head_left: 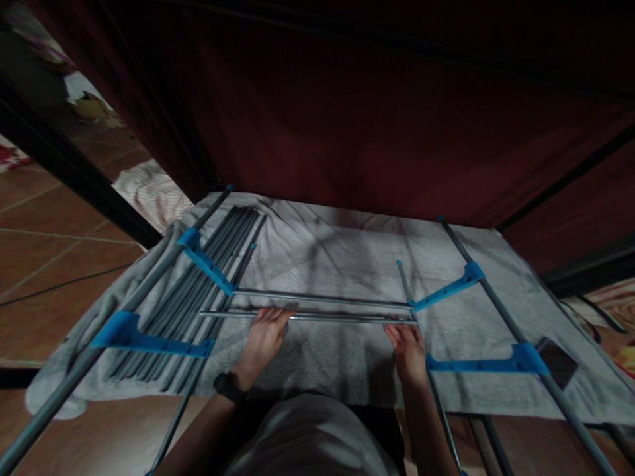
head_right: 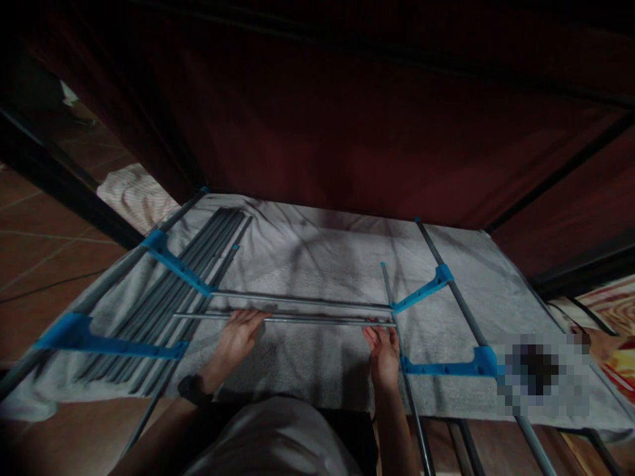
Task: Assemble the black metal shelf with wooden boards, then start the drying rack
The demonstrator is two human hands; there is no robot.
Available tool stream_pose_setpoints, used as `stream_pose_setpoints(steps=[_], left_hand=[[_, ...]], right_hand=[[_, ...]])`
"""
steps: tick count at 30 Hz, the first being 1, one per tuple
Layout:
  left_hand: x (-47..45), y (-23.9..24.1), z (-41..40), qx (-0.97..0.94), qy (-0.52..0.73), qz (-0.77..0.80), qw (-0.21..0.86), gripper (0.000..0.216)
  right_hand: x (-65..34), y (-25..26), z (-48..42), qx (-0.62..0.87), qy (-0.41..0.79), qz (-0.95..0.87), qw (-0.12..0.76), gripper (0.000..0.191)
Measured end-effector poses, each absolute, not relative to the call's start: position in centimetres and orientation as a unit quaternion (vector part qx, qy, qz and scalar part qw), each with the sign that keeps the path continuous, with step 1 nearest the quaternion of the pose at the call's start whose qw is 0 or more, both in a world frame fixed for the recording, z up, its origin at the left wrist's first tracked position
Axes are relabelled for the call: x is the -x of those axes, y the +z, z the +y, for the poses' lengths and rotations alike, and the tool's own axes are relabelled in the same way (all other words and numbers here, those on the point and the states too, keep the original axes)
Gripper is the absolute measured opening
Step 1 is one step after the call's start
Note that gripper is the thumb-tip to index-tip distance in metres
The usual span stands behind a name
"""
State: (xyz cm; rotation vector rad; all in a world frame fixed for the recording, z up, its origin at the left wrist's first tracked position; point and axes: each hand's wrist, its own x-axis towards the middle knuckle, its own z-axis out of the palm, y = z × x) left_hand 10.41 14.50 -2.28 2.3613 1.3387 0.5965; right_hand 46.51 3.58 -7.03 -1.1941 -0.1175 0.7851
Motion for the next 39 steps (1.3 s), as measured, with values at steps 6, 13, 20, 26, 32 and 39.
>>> stream_pose_setpoints(steps=[6,13,20,26,32,39], left_hand=[[-9.8,-2.3,14.7,-0.861,0.145,0.470,0.128,0.051],[-6.5,-3.0,15.7,-0.811,0.170,0.555,0.064,0.034],[-4.4,-3.1,16.2,-0.703,0.249,0.666,0.008,0.022],[-4.2,-4.0,17.1,-0.633,0.345,0.692,0.046,0.019],[-3.7,-5.5,17.5,-0.581,0.428,0.684,0.104,0.022],[-4.1,-6.3,16.9,-0.469,0.518,0.690,0.190,0.033]], right_hand=[[-47.3,-7.8,3.0,0.578,0.328,-0.053,0.745,0.059],[-47.9,-8.5,2.8,0.578,0.306,-0.033,0.756,0.061],[-48.1,-8.4,3.1,0.558,0.274,-0.014,0.783,0.058],[-48.2,-8.4,2.7,0.544,0.251,-0.016,0.800,0.054],[-47.9,-8.5,2.8,0.563,0.241,-0.022,0.790,0.052],[-47.5,-8.0,3.0,0.560,0.263,-0.014,0.785,0.061]])
